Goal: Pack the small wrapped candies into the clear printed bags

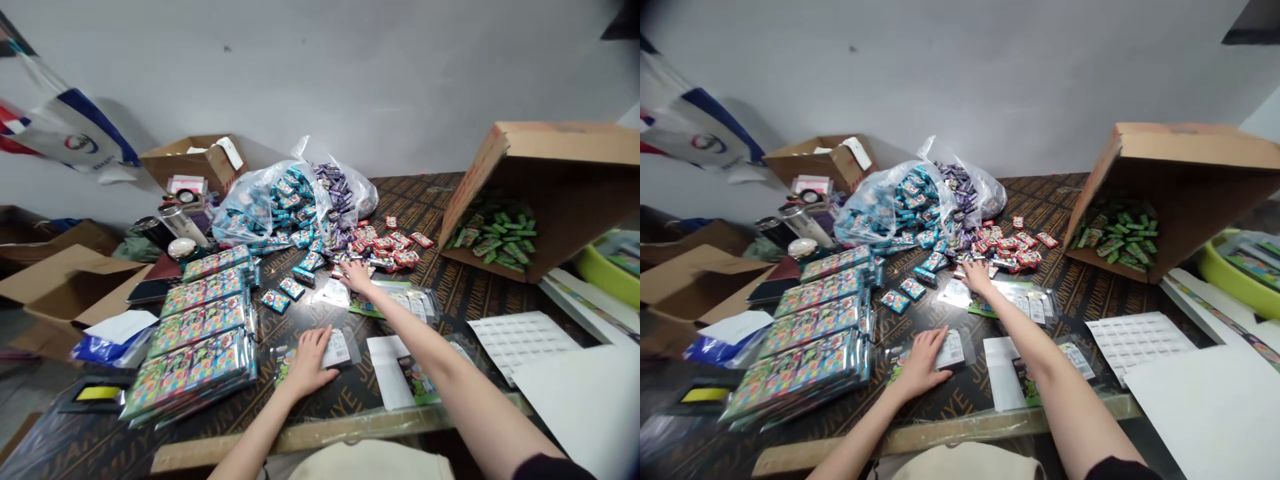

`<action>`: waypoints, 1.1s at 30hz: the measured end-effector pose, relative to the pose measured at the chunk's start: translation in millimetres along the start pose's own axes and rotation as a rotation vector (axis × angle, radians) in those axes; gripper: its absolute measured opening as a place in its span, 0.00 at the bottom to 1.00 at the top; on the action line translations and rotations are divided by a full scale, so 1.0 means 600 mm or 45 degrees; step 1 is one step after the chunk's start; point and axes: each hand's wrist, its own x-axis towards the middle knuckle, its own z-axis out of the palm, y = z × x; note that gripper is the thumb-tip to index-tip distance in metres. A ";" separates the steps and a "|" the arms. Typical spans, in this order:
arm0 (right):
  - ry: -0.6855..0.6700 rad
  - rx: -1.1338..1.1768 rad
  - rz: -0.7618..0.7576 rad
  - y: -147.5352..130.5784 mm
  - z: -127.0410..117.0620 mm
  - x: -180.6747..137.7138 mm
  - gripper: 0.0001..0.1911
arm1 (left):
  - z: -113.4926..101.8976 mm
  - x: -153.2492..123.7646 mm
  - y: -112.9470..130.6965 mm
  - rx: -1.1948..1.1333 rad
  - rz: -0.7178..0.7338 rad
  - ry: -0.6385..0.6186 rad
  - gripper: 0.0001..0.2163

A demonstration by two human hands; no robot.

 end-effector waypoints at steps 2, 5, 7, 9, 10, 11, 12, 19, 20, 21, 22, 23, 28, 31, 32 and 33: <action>-0.026 0.013 -0.055 -0.010 -0.007 0.009 0.24 | -0.002 -0.003 0.007 -0.094 -0.012 0.027 0.43; -0.034 0.097 -0.203 -0.032 -0.016 -0.013 0.28 | -0.018 0.003 0.020 -0.401 -0.162 0.253 0.41; -0.098 0.293 -0.470 -0.040 -0.014 -0.046 0.33 | -0.034 0.014 0.023 -0.766 -0.394 0.488 0.32; -0.252 0.394 -0.723 -0.042 -0.009 -0.090 0.34 | -0.046 0.024 0.020 -1.241 -0.611 0.396 0.25; -0.299 0.393 -0.829 -0.041 -0.006 -0.113 0.33 | -0.049 0.027 0.019 -1.432 -0.655 0.247 0.23; -0.331 0.388 -0.916 -0.039 -0.005 -0.136 0.33 | -0.049 0.029 0.018 -1.565 -0.685 0.121 0.21; -0.311 0.386 -0.950 -0.037 -0.004 -0.157 0.32 | -0.046 0.030 0.018 -1.658 -0.718 0.053 0.20; 0.041 0.604 -0.537 -0.047 -0.003 -0.219 0.41 | -0.011 0.035 0.041 -1.934 -0.847 0.292 0.23; 0.071 0.618 -0.520 -0.052 -0.005 -0.225 0.40 | -0.010 0.032 0.045 -1.910 -0.811 0.278 0.23; 0.085 0.622 -0.522 -0.056 -0.008 -0.232 0.40 | -0.011 0.028 0.050 -1.882 -0.762 0.252 0.23; 0.073 0.622 -0.533 -0.060 -0.012 -0.239 0.39 | -0.013 0.024 0.053 -1.848 -0.719 0.227 0.23; 0.028 0.627 -0.533 -0.063 -0.018 -0.245 0.39 | -0.015 0.022 0.054 -1.818 -0.702 0.209 0.23; -0.041 0.689 -0.426 -0.060 -0.043 -0.255 0.42 | -0.019 0.042 0.044 -1.672 -0.554 0.050 0.25; 0.064 0.580 -0.319 -0.034 -0.047 -0.254 0.43 | -0.019 0.051 0.034 -1.054 -0.286 0.052 0.29; 0.081 0.521 -0.288 -0.022 -0.046 -0.254 0.43 | -0.018 0.052 0.029 -0.750 -0.197 0.067 0.34; 0.083 0.464 -0.266 -0.011 -0.043 -0.254 0.44 | -0.017 0.050 0.023 -0.445 -0.127 0.068 0.39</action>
